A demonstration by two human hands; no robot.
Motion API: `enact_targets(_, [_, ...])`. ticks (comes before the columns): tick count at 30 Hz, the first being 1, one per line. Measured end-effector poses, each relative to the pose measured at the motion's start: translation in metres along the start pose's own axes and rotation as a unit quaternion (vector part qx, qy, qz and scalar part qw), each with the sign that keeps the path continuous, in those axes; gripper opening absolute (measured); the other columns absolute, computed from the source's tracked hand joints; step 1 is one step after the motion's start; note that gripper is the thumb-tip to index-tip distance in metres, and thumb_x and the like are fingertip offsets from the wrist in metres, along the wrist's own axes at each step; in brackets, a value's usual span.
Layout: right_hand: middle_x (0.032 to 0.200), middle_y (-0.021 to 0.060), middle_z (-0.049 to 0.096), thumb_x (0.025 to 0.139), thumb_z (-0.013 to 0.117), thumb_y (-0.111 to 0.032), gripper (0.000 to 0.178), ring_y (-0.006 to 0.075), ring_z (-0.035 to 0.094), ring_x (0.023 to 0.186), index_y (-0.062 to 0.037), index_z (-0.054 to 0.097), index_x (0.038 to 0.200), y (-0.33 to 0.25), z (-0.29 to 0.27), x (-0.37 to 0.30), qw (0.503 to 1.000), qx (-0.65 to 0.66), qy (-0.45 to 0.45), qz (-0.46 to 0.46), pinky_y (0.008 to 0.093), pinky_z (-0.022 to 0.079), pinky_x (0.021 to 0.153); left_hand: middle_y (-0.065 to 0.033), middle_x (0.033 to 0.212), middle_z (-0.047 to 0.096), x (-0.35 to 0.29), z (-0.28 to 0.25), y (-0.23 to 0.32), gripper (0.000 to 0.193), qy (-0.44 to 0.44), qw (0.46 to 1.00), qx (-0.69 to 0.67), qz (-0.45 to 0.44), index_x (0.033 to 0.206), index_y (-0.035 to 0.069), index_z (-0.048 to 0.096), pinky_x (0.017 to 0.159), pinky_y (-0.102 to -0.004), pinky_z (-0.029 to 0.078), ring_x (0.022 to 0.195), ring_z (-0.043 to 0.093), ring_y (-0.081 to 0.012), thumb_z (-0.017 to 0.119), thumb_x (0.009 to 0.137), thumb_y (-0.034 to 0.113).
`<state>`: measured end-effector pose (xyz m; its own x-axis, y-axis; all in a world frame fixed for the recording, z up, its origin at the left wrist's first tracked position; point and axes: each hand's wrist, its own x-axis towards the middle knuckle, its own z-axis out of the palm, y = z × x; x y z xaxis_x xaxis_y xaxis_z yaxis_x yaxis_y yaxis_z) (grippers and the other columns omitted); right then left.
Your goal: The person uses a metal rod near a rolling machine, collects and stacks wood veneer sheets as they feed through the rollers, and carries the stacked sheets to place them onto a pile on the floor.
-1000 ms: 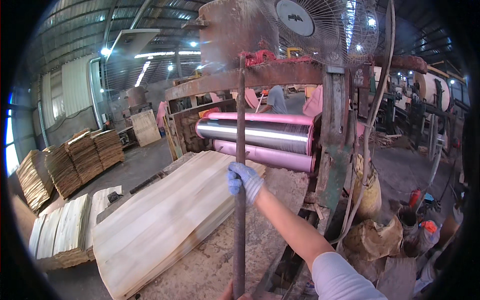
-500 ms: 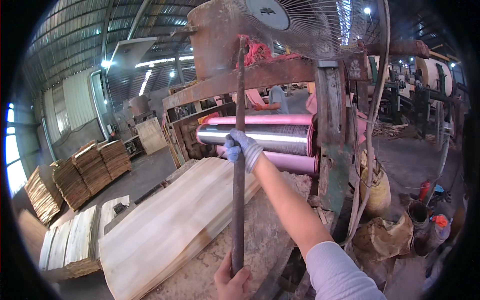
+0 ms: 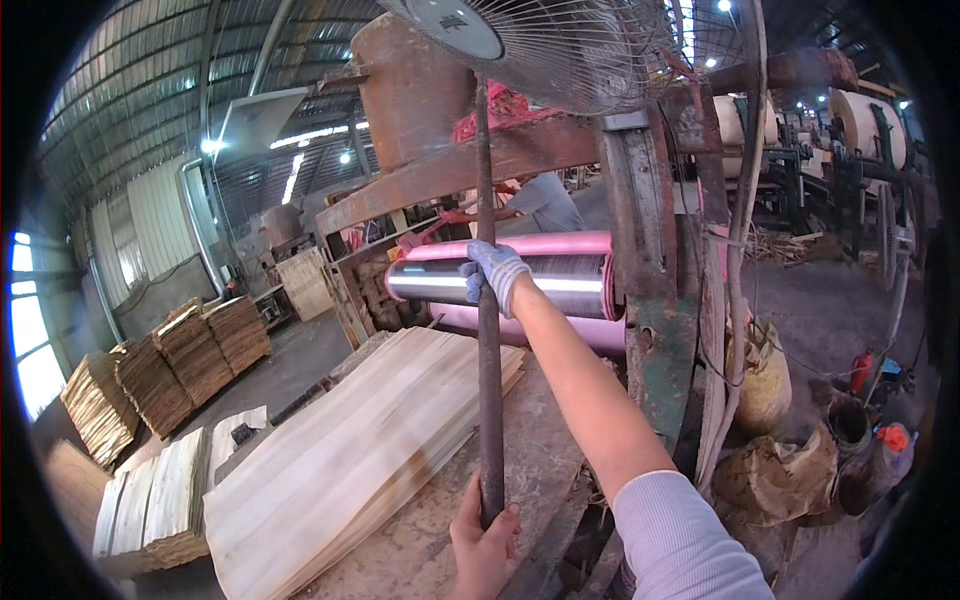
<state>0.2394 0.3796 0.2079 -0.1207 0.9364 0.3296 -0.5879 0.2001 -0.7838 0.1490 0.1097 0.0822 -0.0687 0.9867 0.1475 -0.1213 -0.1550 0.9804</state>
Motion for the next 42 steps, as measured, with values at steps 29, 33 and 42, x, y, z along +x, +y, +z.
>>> enact_targets(29, [0.056,0.0061,0.047,0.079,0.049,-0.02,0.017,0.0106,0.04,0.036,-0.005,0.042,0.081,0.002,-0.014,0.002,1.0,-0.011,0.004,0.011,0.0291,0.038,0.032,-0.0037,0.056,0.044,0.021,-0.004,-0.044,0.055,0.005,1.0,0.005,-0.02,0.124,0.001,0.027,0.033,-0.0199,0.033,0.039,0.04,-0.0087,0.046,0.073,-0.002])
enact_targets(33, [0.056,0.006,0.046,0.079,0.049,-0.02,0.017,0.0108,0.04,0.036,-0.0048,0.042,0.08,0.004,-0.016,0.005,1.0,-0.005,0.005,0.008,0.0289,0.038,0.032,-0.0014,0.058,0.045,0.02,-0.005,-0.041,0.049,-0.006,1.0,0.001,-0.024,0.121,0.002,0.03,0.035,-0.0182,0.031,0.042,0.04,-0.0053,0.048,0.076,0.0])
enact_targets(42, [0.057,0.0065,0.048,0.079,0.049,-0.021,0.018,0.0113,0.041,0.037,-0.0042,0.043,0.083,0.006,-0.015,0.007,1.0,-0.012,0.0,0.005,0.0296,0.04,0.032,-0.0021,0.058,0.045,0.018,-0.007,-0.04,0.051,0.002,1.0,0.001,-0.02,0.122,0.001,0.029,0.035,-0.0185,0.031,0.041,0.04,-0.0058,0.05,0.075,0.0])
